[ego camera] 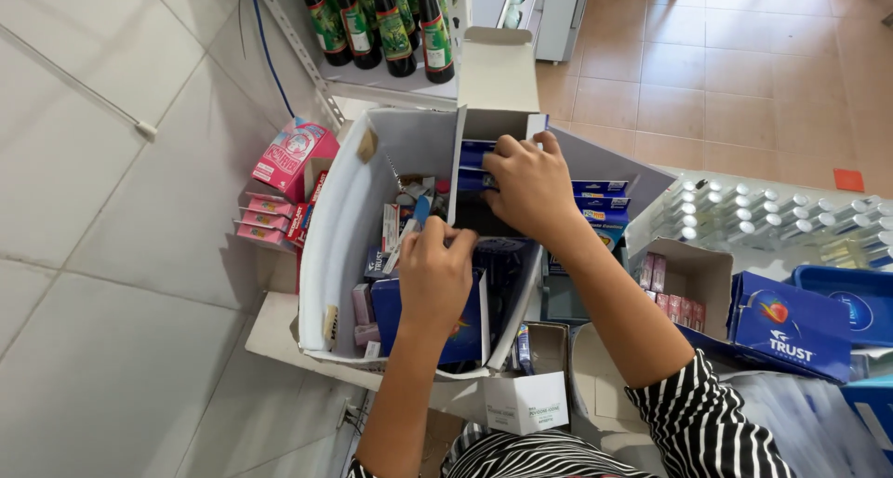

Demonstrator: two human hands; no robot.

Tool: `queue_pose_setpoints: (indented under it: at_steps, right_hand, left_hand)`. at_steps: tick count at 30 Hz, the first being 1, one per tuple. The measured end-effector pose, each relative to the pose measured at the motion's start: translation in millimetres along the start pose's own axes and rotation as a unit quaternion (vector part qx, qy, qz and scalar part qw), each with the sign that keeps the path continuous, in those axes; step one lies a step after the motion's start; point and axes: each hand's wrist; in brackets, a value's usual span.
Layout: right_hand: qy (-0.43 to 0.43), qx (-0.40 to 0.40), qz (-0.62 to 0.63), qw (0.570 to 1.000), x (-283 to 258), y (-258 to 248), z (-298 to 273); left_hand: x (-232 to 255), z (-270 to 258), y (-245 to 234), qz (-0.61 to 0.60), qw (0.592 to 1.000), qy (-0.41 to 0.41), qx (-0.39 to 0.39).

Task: The person organizes small boxes of dental floss and other items from a large white bin into smaller cardboard boxes. They pick up boxes, open them, and place them into designated containers on the floor.

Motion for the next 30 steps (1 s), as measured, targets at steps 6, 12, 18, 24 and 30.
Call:
queue_pose_setpoints:
  at_steps: [6, 12, 18, 24, 30]
  right_hand:
    - [-0.050, 0.025, -0.004, 0.998, -14, -45, -1]
    - [-0.060, 0.093, 0.060, 0.992, 0, -112, -20]
    - [-0.014, 0.160, 0.095, 0.982, 49, -182, -79]
    - [0.190, 0.107, 0.153, 0.964, 90, -197, -143]
    - [0.082, 0.000, 0.064, 0.995, 105, -107, -156]
  left_hand:
    - [-8, -5, 3, 0.053, 0.998, 0.012, -0.012]
    - [-17, 0, 6, 0.044, 0.998, 0.039, -0.032]
    - [-15, 5, 8, 0.042, 0.995, -0.056, -0.065]
    - [-19, 6, 5, 0.001, 0.996, -0.082, -0.036]
    - [-20, 6, 7, -0.004, 0.995, -0.092, -0.036]
Point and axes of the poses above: each hand's wrist, its own z-axis towards the middle knuckle, its own y-axis out of the palm, x = y × z, and after that the axes turned 12 degrees about -z, right-handed
